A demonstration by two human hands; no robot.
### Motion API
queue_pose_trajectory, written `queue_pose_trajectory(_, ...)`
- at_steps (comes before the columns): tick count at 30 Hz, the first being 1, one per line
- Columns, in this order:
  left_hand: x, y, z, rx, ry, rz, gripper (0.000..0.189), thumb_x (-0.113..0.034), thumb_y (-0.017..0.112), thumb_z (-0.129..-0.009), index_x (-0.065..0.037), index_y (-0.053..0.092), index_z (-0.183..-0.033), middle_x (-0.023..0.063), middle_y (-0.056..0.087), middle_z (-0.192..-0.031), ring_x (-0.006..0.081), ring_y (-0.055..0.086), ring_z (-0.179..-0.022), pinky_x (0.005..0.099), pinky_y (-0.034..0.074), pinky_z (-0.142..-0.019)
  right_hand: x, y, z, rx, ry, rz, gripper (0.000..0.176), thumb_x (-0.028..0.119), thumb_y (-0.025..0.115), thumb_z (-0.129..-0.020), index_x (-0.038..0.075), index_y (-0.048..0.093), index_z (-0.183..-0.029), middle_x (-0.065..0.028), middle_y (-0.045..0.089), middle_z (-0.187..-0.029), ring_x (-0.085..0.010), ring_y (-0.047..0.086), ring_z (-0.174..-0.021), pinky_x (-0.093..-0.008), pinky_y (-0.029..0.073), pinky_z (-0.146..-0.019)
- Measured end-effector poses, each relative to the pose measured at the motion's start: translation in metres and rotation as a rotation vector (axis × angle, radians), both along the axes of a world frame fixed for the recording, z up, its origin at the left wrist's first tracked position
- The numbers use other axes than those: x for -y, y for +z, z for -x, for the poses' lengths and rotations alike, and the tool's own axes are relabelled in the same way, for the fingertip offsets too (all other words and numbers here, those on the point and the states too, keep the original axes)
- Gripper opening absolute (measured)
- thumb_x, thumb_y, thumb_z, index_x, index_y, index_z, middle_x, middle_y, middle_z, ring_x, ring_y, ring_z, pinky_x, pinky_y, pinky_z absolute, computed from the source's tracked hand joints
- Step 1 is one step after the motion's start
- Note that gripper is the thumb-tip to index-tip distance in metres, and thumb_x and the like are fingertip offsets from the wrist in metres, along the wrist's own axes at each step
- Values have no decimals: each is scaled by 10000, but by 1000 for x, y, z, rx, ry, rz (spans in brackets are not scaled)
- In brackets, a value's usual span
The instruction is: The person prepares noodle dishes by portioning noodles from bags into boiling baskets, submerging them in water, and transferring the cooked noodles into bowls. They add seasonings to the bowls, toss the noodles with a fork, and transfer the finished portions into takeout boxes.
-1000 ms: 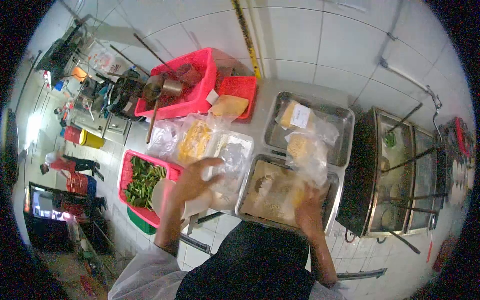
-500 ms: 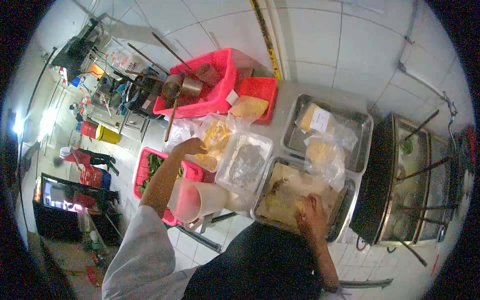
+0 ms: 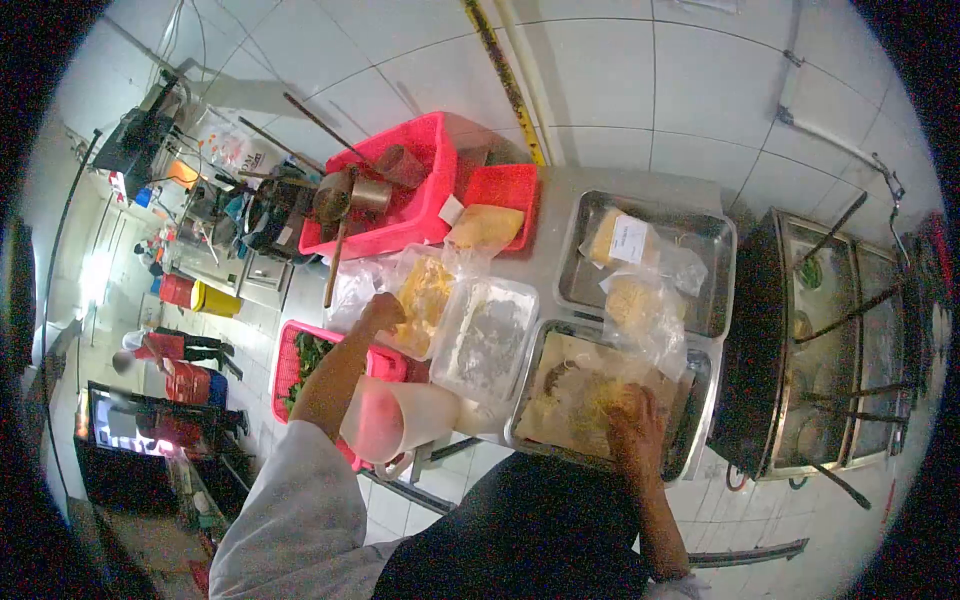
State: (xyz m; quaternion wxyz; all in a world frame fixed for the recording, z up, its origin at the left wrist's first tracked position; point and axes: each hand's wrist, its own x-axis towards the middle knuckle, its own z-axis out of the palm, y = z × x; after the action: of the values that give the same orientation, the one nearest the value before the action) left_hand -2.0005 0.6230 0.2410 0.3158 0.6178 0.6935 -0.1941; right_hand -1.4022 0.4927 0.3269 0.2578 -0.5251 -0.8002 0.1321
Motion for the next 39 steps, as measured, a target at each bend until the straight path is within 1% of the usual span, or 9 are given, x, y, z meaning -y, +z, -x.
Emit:
queue_pose_trajectory(2, 16, 20, -23, -200, -360, -690, 386, -183, 706, -716, -51, 594, -1062, 154, 658, -896, 295, 674, -805, 421, 554, -734, 2, -40, -11, 14, 2, 115, 251, 14, 708, -669, 52, 647, -910, -167, 531, -1148, -372, 523, -1065, -471, 473, -866)
queue_pose_trajectory(9, 1, 63, -58, -357, -314, -329, 382, -197, 706, -759, -51, 538, -1069, 177, 567, -1027, 374, 629, -923, 457, 536, -765, 3, -38, -21, 106, 57, 137, 300, 57, 672, -726, 119, 637, -1017, -131, 577, -1115, -326, 527, -1069, -452, 463, -869)
queue_pose_trajectory(12, -5, 44, -43, -275, -397, -371, 333, -225, 698, -759, -44, 570, -1007, 190, 559, -1029, 361, 631, -933, 467, 532, -770, 18, -12, -21, -212, -104, 425, 416, 35, 660, -714, 134, 601, -1114, -137, 575, -1122, -338, 534, -1080, -459, 481, -856)
queue_pose_trajectory(22, -7, 119, -85, -204, -157, -318, 260, -250, 662, -757, -71, 628, -943, 122, 649, -933, 301, 643, -904, 426, 524, -744, 4, -41, -7, -115, 0, 89, 470, -16, 685, -682, 102, 589, -1126, -142, 567, -1038, -353, 583, -952, -417, 509, -782)
queue_pose_trajectory(24, -6, 118, -55, 209, -32, -343, 296, -192, 683, -755, -89, 615, -1025, 115, 649, -929, 259, 646, -893, 386, 512, -746, 2, -40, -7, 45, 47, 126, 488, -35, 688, -669, 101, 590, -1127, -142, 564, -1047, -354, 582, -960, -417, 508, -797)
queue_pose_trajectory(26, 3, 105, -25, 298, -343, -615, 328, -110, 664, -781, -79, 575, -1095, 82, 639, -908, 183, 630, -854, 313, 501, -746, 4, -10, -3, -171, 11, 184, 471, -17, 699, -673, 88, 592, -1120, -143, 562, -1078, -354, 582, -966, -419, 502, -820)
queue_pose_trajectory(30, 15, 176, -94, 880, 386, -530, 293, 10, 540, -827, -79, 543, -1106, 4, 557, -877, 84, 550, -827, 242, 463, -751, -2, 5, 1, -73, -49, 234, 410, 36, 704, -694, 82, 608, -1090, -149, 562, -1088, -354, 579, -968, -426, 493, -840)
queue_pose_trajectory(33, 18, 203, -141, 768, 145, -510, 316, 24, 501, -827, -82, 522, -1123, 27, 565, -987, 102, 551, -927, 256, 465, -789, -3, -9, -2, -296, -185, 516, 384, 88, 705, -708, 77, 615, -1081, -165, 558, -1091, -369, 560, -1007, -441, 489, -851)
queue_pose_trajectory(39, 61, 258, -283, 423, -423, -598, 470, -57, 609, -836, -97, 487, -1288, 103, 525, -1261, 267, 493, -1218, 362, 410, -1007, -5, -35, -23, 142, -141, 391, 510, 150, 730, -693, 91, 565, -1172, -185, 533, -1150, -393, 504, -1107, -446, 470, -883)
